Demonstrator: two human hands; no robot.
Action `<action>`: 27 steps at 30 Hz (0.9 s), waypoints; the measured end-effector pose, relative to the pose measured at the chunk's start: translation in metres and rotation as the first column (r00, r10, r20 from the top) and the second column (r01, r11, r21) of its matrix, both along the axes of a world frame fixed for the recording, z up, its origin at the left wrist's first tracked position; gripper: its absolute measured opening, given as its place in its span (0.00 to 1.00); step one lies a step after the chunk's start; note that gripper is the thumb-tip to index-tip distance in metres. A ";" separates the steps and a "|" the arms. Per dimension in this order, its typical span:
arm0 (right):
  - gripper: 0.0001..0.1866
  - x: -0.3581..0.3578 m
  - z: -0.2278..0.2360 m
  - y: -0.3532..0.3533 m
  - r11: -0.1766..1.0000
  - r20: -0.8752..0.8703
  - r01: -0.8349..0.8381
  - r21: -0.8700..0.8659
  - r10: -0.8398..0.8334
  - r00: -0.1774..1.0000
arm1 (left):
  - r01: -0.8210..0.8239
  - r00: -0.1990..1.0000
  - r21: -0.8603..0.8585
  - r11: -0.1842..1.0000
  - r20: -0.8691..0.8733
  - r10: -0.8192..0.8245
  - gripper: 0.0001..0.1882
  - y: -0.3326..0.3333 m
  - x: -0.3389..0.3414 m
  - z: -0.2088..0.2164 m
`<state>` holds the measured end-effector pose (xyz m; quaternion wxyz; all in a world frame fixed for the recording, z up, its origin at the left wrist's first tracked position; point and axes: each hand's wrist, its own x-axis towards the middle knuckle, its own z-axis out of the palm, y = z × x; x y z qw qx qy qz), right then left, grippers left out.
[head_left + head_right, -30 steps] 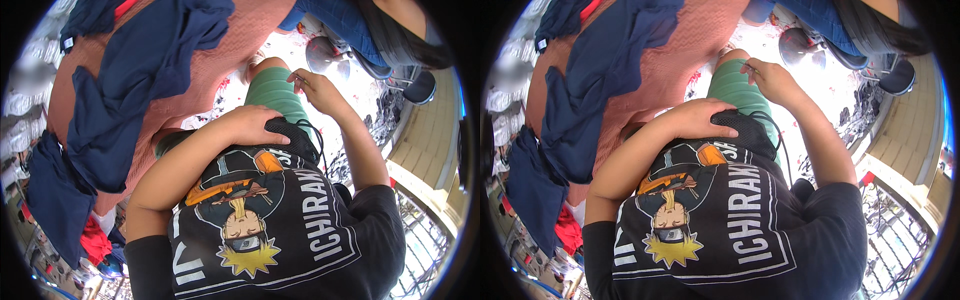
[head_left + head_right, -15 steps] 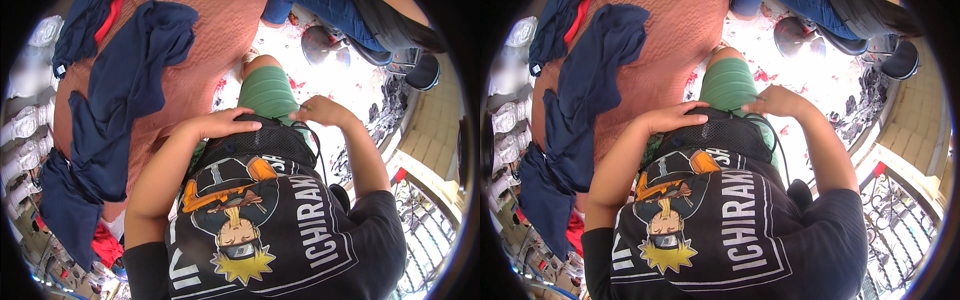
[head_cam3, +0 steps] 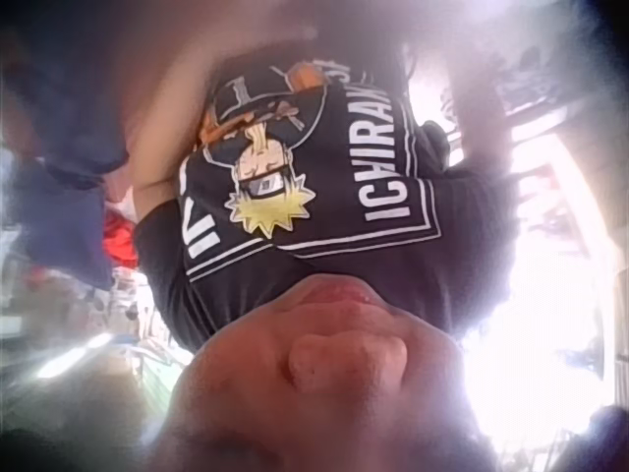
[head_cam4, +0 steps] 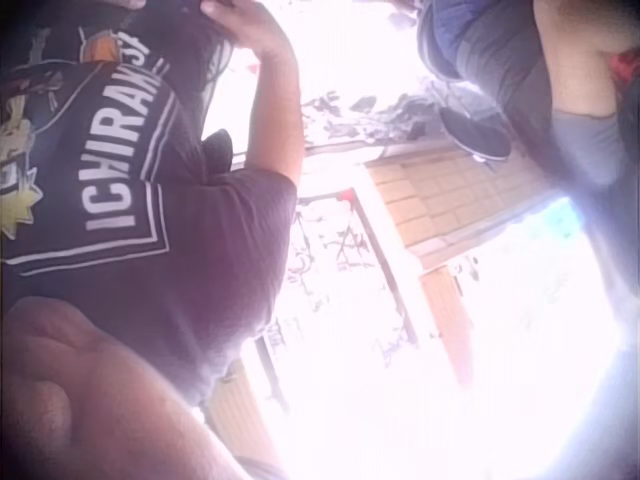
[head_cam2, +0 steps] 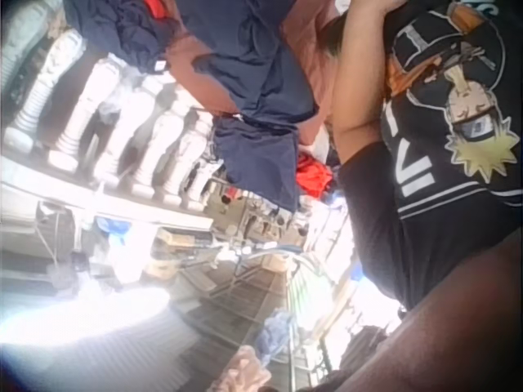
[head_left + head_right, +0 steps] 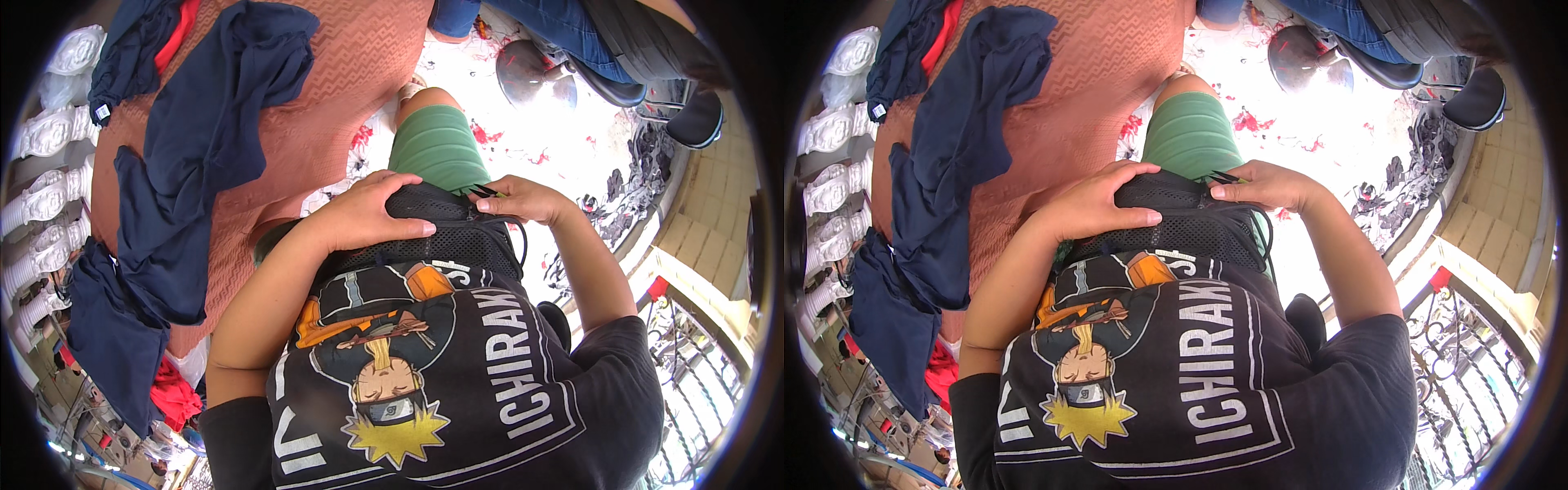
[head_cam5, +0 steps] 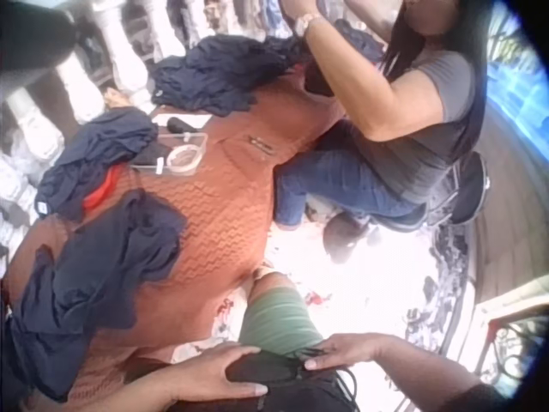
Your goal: The person uses small shears to trim loose threads from the seams and tags of dark-colored shirts on a table.
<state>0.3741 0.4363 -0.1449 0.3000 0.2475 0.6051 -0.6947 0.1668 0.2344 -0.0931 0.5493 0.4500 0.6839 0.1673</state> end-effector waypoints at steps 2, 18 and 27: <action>0.26 -0.001 0.002 0.000 1.000 -0.005 -0.007 0.009 0.007 1.000 | -0.001 1.000 0.006 1.000 0.005 0.001 0.41 0.000 0.000 0.001; 0.22 -0.028 0.018 0.026 0.820 -0.027 -0.329 0.468 0.385 0.923 | -0.019 0.977 -0.072 0.997 0.210 0.034 0.45 0.002 -0.010 -0.033; 0.17 -0.178 0.136 0.021 0.550 -0.323 -0.168 0.818 0.682 0.656 | -0.275 0.952 0.356 0.893 -0.032 0.306 0.29 -0.067 -0.035 0.025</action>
